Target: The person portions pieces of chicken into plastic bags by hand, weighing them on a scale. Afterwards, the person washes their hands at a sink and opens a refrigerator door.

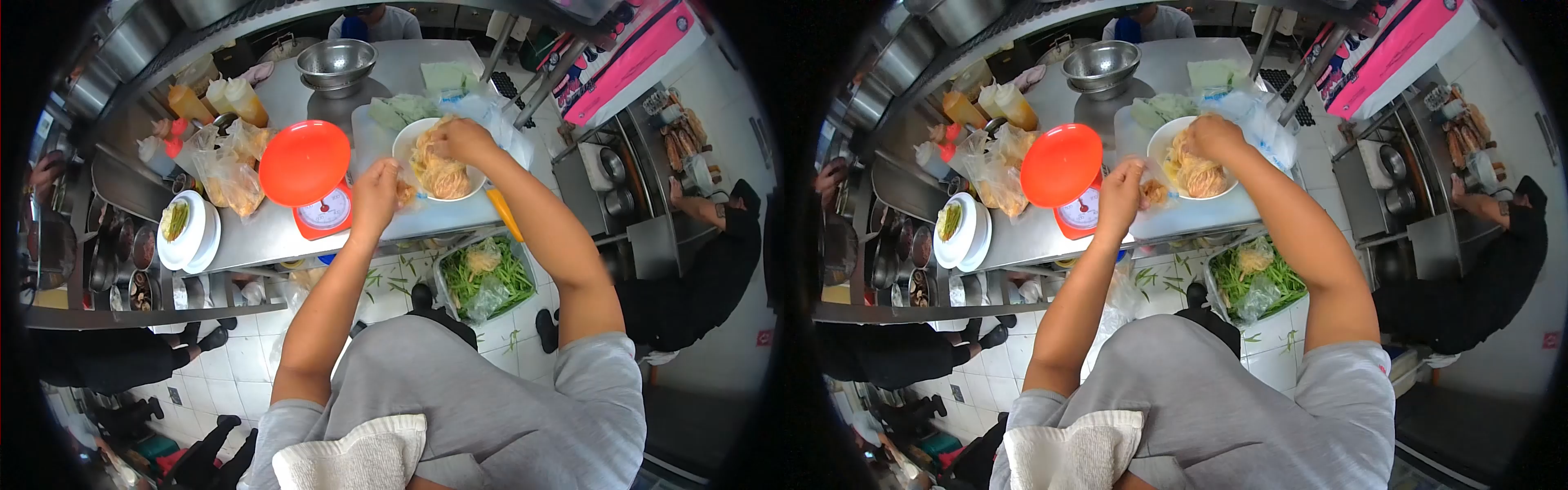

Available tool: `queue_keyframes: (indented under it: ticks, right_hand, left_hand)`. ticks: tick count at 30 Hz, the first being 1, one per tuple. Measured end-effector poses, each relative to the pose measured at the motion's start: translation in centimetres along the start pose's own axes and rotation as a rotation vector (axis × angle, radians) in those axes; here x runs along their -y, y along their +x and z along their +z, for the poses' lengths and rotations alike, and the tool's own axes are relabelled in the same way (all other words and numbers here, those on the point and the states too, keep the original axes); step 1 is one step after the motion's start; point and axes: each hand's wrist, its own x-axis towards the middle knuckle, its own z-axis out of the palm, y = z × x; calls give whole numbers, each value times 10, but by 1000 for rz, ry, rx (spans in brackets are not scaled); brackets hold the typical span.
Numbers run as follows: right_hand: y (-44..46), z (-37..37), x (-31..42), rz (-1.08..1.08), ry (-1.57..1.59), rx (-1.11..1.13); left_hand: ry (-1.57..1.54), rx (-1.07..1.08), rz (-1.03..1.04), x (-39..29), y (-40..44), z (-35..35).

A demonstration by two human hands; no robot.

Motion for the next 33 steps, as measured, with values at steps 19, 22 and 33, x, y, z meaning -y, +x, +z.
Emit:
queue_keyframes:
  ticks: [19, 22, 33]
  right_hand:
    - [27, 46, 10, 499, 131, -105]
    - [36, 50, 13, 592, 165, -95]
    - [63, 52, 17, 454, 143, 140]
  left_hand:
    - [693, 31, 358, 38, -7, 18]
    - [796, 114, 340, 39, -11, 22]
    - [906, 29, 455, 57, -4, 31]
